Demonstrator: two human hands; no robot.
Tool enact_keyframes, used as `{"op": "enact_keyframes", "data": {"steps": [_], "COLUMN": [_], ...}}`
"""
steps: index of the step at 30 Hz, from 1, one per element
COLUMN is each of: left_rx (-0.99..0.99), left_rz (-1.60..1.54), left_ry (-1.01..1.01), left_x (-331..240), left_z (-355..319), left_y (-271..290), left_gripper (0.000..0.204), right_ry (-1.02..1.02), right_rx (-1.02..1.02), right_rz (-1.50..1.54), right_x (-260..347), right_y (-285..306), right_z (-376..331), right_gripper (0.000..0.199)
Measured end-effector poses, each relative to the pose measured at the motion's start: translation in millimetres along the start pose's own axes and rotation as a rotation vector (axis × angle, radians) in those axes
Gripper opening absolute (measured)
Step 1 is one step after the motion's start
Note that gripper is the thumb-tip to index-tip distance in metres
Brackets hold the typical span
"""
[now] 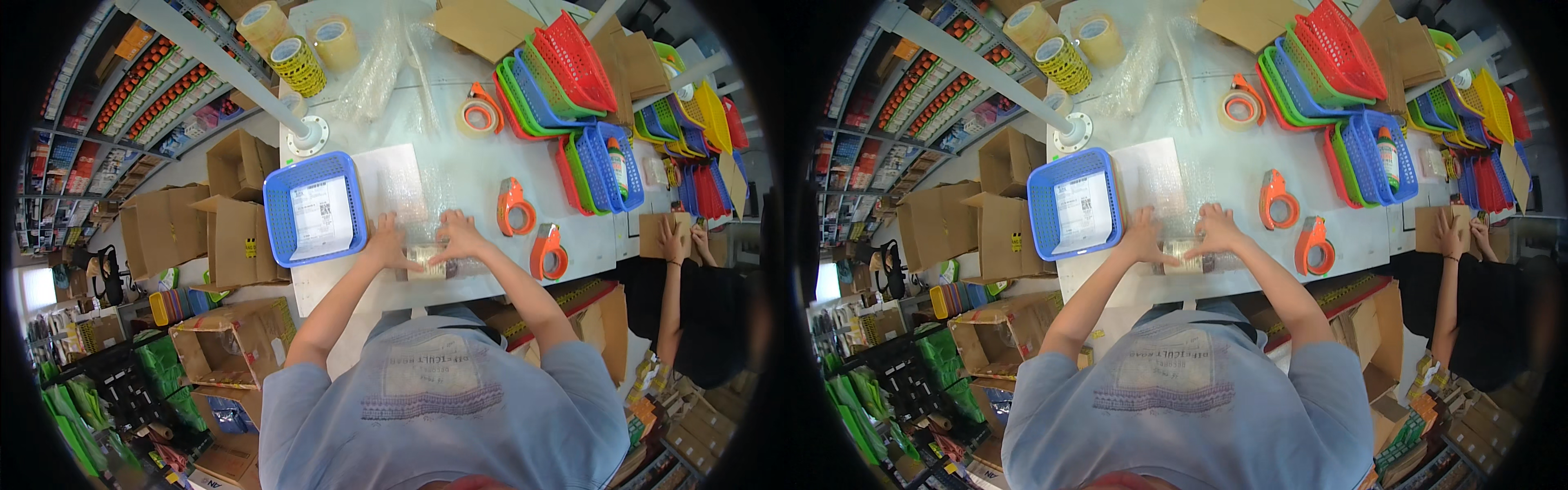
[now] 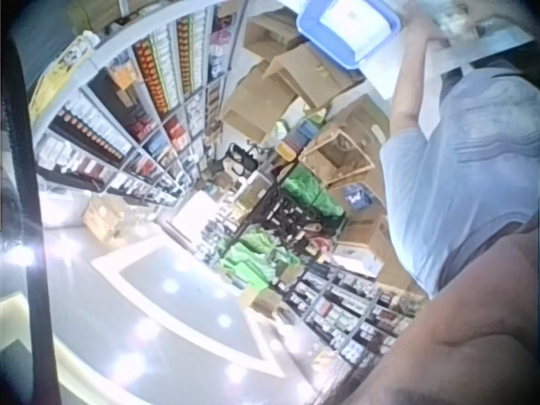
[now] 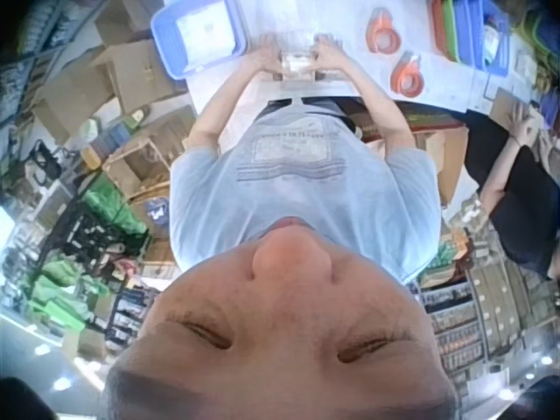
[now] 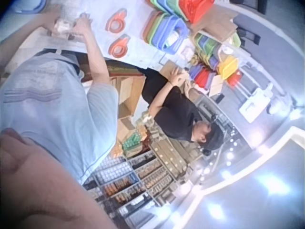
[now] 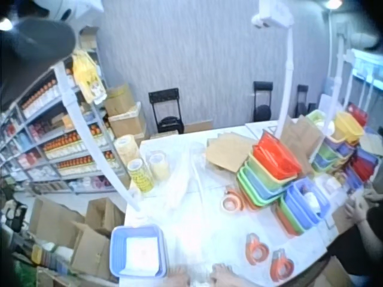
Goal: The person wraps a small bottle in bubble wrap using a tape dispenser. They then place the wrapped bottle into a cardboard box. The person also handles a shipping label and other packaging materials on the table.
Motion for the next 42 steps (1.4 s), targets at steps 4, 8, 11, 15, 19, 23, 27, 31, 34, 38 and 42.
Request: {"op": "enact_keyframes", "data": {"steps": [4,8,11,15,19,23,27,31,34,38,42], "left_rx": [-0.259,-0.173,-0.108,0.087,0.319,0.027,0.046,0.1,0.045,0.099,-0.092], "left_rz": [0.085,0.18,0.218,0.065,-0.078,0.053,-0.063,-0.149,-0.226,-0.685,-1.666], "left_ry": [-0.049,-0.014,0.063,-0.075,-0.104,-0.161,-0.178,-0.221,-0.225,-0.279,0.436], "left_x": [-24,-25,-1,32,37,21,-23,-51,-53,-35,1], "left_z": [6,39,88,133,145,120,55,-6,-21,12,55], "left_y": [14,43,62,74,79,63,52,5,-14,-1,-4], "left_gripper": [0.103,0.122,0.132,0.134,0.113,0.092,0.086,0.087,0.093,0.087,0.083], "right_ry": [0.041,0.047,-0.14,-0.05,-0.122,-0.219,-0.321,-0.411,-0.492,-0.457,-0.493], "right_rx": [-0.231,-0.224,0.084,0.2,0.034,-0.758,-0.829,-0.622,-0.204,0.364,0.292], "right_rz": [-0.016,-0.005,0.11,0.447,0.476,0.368,0.647,1.963,2.575,2.754,2.24], "right_x": [-34,-50,-61,-89,-94,-83,-109,-98,-72,-16,-3], "right_y": [26,16,21,20,41,81,64,18,-27,-32,-39], "right_z": [93,152,175,183,187,219,255,215,122,28,11], "right_gripper": [0.06,0.039,0.021,0.008,0.017,0.037,0.05,0.044,0.039,0.046,0.061]}}
Point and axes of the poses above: each hand's wrist, its own z-axis towards the middle knuckle, its own y-axis out of the back of the hand, x = y × z, the point moved 4 cm from there along z, towards the middle knuckle, and after that the axes turned 7 degrees about -y, right-handed, at the moved point
